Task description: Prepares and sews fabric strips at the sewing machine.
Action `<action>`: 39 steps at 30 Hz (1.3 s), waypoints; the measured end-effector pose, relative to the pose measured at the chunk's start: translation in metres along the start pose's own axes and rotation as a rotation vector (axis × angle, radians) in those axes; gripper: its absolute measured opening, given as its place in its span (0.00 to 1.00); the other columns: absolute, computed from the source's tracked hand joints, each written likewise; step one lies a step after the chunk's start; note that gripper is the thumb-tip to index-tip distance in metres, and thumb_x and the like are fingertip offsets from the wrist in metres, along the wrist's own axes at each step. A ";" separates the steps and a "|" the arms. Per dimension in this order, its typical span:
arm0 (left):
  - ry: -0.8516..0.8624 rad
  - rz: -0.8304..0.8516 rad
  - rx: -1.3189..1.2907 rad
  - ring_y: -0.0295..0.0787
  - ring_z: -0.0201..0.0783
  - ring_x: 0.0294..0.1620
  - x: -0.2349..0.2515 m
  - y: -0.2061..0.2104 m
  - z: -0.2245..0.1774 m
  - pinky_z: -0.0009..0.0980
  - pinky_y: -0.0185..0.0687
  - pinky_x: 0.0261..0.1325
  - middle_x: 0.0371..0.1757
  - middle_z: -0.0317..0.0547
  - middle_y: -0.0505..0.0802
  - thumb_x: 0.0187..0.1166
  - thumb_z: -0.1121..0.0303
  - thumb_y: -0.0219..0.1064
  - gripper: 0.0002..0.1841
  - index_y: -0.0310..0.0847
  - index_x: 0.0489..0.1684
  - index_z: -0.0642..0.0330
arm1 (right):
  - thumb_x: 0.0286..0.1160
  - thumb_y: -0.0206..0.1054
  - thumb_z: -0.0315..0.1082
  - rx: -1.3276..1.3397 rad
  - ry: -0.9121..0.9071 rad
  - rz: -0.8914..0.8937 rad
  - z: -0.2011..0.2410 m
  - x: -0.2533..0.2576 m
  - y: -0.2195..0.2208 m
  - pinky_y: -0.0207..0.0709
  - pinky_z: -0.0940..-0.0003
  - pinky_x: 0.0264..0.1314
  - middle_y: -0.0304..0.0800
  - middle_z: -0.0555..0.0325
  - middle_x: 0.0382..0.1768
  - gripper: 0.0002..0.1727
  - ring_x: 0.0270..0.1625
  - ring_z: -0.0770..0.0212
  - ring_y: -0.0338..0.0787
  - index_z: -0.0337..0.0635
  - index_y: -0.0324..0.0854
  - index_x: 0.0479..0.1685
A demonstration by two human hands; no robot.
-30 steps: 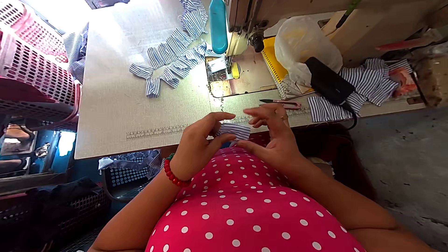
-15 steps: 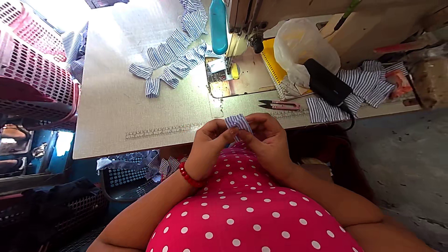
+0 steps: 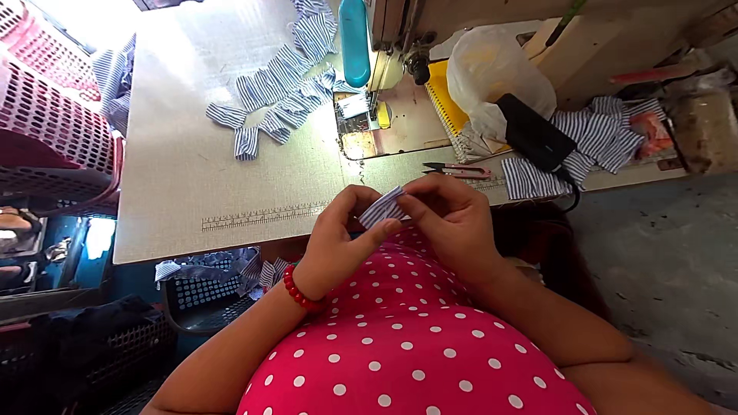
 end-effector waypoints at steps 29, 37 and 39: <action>0.010 -0.223 -0.088 0.86 0.25 0.29 0.005 -0.023 0.012 0.20 0.87 0.35 0.31 0.33 0.87 0.78 0.79 0.70 0.15 0.77 0.59 0.58 | 0.74 0.72 0.25 0.008 0.043 -0.111 -0.027 -0.002 0.000 0.85 0.83 0.42 0.85 0.69 0.34 0.14 0.35 0.78 0.87 0.45 0.77 0.53; -0.014 -0.249 0.047 0.86 0.26 0.27 0.024 -0.036 0.020 0.20 0.86 0.32 0.31 0.36 0.87 0.80 0.77 0.69 0.14 0.77 0.61 0.57 | 0.79 0.70 0.29 -0.116 0.075 -0.091 -0.043 0.029 0.004 0.81 0.84 0.33 0.82 0.65 0.32 0.11 0.30 0.77 0.84 0.43 0.73 0.53; -0.016 -0.242 0.147 0.84 0.25 0.24 0.037 -0.041 0.022 0.19 0.83 0.29 0.30 0.37 0.87 0.82 0.75 0.68 0.13 0.77 0.61 0.58 | 0.79 0.69 0.29 -0.233 0.050 -0.094 -0.047 0.043 0.005 0.79 0.86 0.33 0.83 0.64 0.31 0.10 0.30 0.78 0.83 0.41 0.74 0.51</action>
Point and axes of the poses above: each hand's wrist, its own x-axis towards the middle knuckle, its own y-axis out of the palm, z = x × y, the point moved 9 cm from there along x, towards the middle knuckle
